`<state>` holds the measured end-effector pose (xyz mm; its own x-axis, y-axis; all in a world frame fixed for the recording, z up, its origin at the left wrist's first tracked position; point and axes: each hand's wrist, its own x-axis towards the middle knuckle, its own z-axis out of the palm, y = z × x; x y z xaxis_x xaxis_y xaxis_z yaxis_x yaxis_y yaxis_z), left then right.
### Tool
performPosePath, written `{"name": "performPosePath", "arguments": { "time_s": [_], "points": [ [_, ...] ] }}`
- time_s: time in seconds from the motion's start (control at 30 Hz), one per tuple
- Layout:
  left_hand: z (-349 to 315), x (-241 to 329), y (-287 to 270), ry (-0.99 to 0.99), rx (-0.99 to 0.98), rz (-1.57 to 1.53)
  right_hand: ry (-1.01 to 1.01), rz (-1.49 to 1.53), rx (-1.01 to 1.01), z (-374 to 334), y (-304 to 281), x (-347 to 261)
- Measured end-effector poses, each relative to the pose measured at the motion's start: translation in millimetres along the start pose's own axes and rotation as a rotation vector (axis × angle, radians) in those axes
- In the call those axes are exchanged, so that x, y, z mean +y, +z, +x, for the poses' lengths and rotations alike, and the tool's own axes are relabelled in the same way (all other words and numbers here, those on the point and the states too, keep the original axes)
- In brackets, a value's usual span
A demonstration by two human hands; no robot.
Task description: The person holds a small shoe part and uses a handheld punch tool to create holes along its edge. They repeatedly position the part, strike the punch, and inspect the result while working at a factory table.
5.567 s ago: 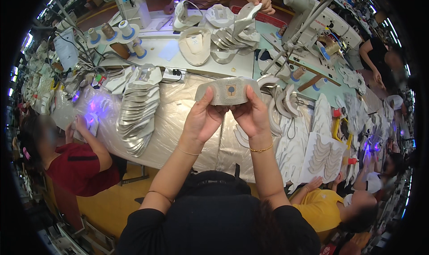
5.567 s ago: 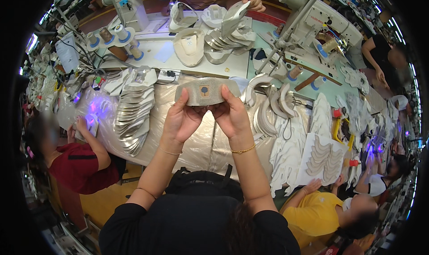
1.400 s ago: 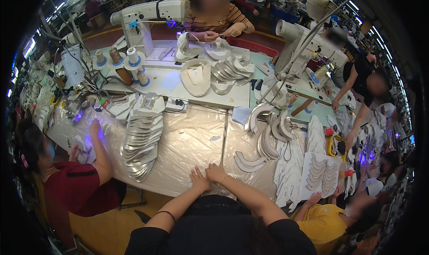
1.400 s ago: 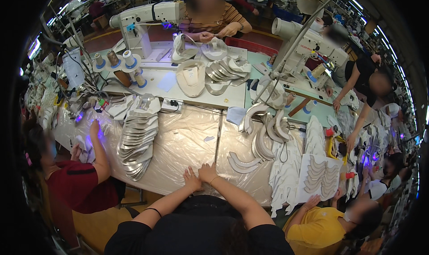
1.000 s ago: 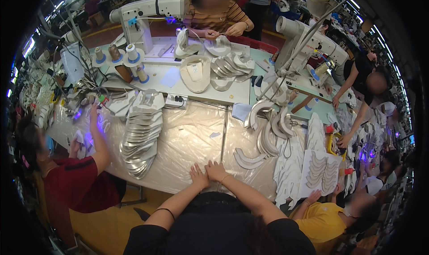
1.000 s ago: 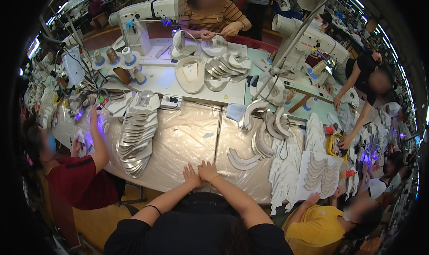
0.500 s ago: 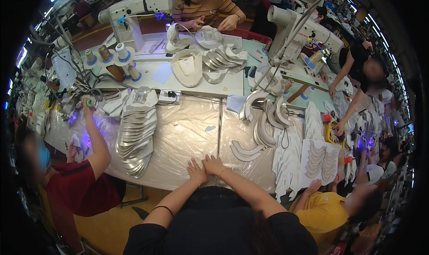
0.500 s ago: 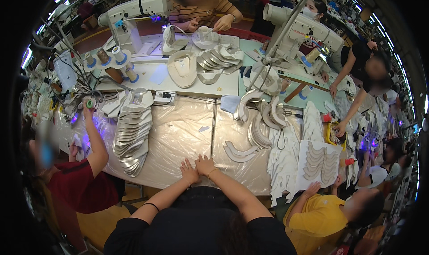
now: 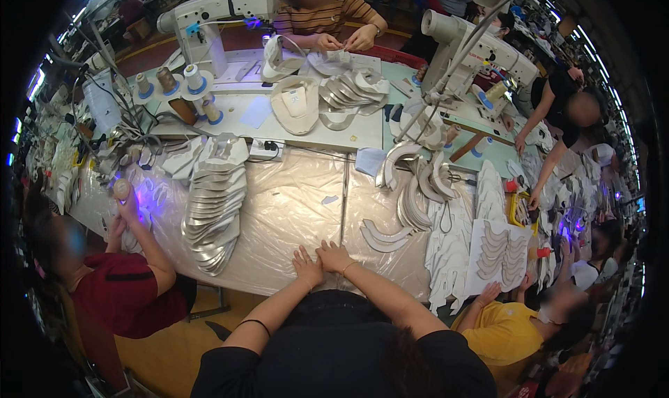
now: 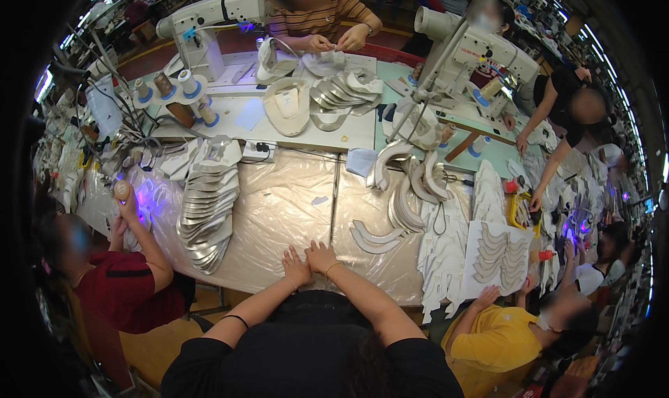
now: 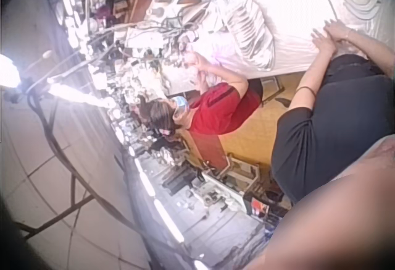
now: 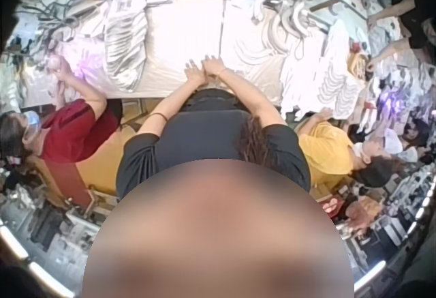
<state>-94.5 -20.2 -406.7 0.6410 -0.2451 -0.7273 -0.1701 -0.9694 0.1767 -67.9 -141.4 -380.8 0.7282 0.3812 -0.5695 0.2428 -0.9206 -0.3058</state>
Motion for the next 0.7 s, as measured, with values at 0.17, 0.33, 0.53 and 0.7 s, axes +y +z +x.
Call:
{"name": "performPosePath", "arguments": {
  "time_s": [0.17,0.33,0.53,0.7],
  "points": [
    [2.3,0.2,1.3,-0.012,0.009,0.004,0.001,0.024,0.008,1.4,2.1,0.9],
    [-0.3,1.1,-0.1,-0.011,0.007,0.013,0.001,0.030,0.017,2.2,4.8,2.3],
    [-2.0,0.7,-0.6,0.007,0.043,-0.020,0.000,0.024,0.029,3.2,7.3,2.6],
    [-2.7,1.5,-1.1,0.006,0.016,0.016,-0.004,0.025,0.012,3.0,5.4,4.5]
  ]
}}
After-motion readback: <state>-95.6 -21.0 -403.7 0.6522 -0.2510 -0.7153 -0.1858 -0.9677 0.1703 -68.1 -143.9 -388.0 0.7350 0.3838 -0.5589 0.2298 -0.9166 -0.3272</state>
